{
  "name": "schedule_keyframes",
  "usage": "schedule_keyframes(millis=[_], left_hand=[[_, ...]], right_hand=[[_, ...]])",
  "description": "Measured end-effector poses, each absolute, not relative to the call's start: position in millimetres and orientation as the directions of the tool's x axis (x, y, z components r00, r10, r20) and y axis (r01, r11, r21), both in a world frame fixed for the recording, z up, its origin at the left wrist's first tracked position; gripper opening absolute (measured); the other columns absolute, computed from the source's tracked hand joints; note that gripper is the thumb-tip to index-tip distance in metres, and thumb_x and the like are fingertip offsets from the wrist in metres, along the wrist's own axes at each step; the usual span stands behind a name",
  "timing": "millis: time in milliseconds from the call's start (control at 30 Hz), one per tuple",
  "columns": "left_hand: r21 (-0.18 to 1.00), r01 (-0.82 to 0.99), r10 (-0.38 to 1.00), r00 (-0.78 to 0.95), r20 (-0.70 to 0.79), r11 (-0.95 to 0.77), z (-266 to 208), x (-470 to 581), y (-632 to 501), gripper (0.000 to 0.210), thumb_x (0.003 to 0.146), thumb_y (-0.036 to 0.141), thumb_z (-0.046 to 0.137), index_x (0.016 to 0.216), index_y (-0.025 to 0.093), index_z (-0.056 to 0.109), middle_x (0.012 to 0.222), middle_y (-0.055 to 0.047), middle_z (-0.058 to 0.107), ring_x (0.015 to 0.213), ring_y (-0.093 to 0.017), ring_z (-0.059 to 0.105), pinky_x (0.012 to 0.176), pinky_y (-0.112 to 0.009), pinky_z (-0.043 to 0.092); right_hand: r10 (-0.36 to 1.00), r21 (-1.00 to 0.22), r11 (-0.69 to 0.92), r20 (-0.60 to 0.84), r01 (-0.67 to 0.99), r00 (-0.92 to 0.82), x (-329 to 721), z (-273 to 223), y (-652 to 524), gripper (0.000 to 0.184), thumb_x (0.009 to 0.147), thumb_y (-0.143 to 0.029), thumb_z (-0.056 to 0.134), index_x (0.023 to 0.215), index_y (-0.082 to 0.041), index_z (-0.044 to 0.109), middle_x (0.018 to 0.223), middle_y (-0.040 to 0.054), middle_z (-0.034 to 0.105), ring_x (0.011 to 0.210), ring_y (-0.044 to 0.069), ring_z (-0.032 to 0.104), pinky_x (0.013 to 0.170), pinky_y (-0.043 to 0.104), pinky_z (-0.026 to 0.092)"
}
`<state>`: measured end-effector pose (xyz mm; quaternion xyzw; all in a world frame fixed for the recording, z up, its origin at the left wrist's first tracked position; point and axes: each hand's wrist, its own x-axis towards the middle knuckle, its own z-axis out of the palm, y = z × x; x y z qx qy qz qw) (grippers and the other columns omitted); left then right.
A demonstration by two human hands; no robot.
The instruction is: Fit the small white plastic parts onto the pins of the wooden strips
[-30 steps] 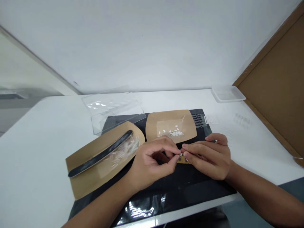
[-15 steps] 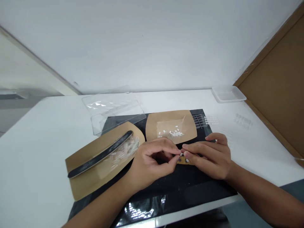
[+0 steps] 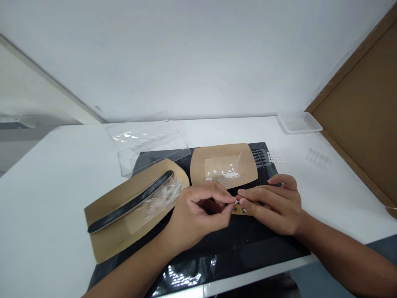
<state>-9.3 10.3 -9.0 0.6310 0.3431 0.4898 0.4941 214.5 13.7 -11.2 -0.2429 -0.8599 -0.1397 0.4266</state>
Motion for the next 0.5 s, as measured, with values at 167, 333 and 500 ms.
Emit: schedule_keyframes(millis=[167, 333, 500], left_hand=[[0.974, -0.059, 0.934, 0.276, 0.226, -0.218, -5.6, -6.8, 8.8, 0.011, 0.074, 0.007, 0.078, 0.071, 0.018, 0.077, 0.068, -0.004, 0.072, 0.057, -0.012, 0.066, 0.050, -0.020, 0.051], [0.986, -0.070, 0.950, 0.268, 0.163, -0.149, -4.9, -4.7, 7.8, 0.010, 0.071, 0.008, 0.077, 0.067, 0.017, 0.074, 0.067, -0.002, 0.070, 0.053, -0.011, 0.064, 0.046, -0.019, 0.052], [0.990, -0.086, 0.958, 0.257, 0.126, -0.108, -5.5, -3.3, 7.0, 0.012, 0.070, 0.008, 0.078, 0.065, 0.016, 0.070, 0.071, -0.003, 0.070, 0.056, -0.011, 0.064, 0.046, -0.020, 0.055]], right_hand=[[0.292, 0.037, 0.848, 0.801, 0.528, -0.523, 212.6, -10.3, 13.9, 0.017, 0.098, -0.010, 0.069, 0.087, -0.022, 0.070, 0.096, -0.0036, 0.084, 0.078, 0.008, 0.076, 0.089, 0.034, 0.045], [0.307, -0.001, 0.854, 0.808, 0.520, -0.503, 210.7, -10.3, 13.7, 0.018, 0.099, -0.010, 0.068, 0.085, -0.022, 0.069, 0.094, -0.0044, 0.084, 0.077, 0.008, 0.076, 0.089, 0.034, 0.045], [0.327, -0.040, 0.862, 0.805, 0.505, -0.495, 210.0, -11.3, 13.3, 0.016, 0.097, -0.010, 0.070, 0.086, -0.021, 0.070, 0.094, -0.0040, 0.084, 0.075, 0.008, 0.076, 0.089, 0.035, 0.044]])
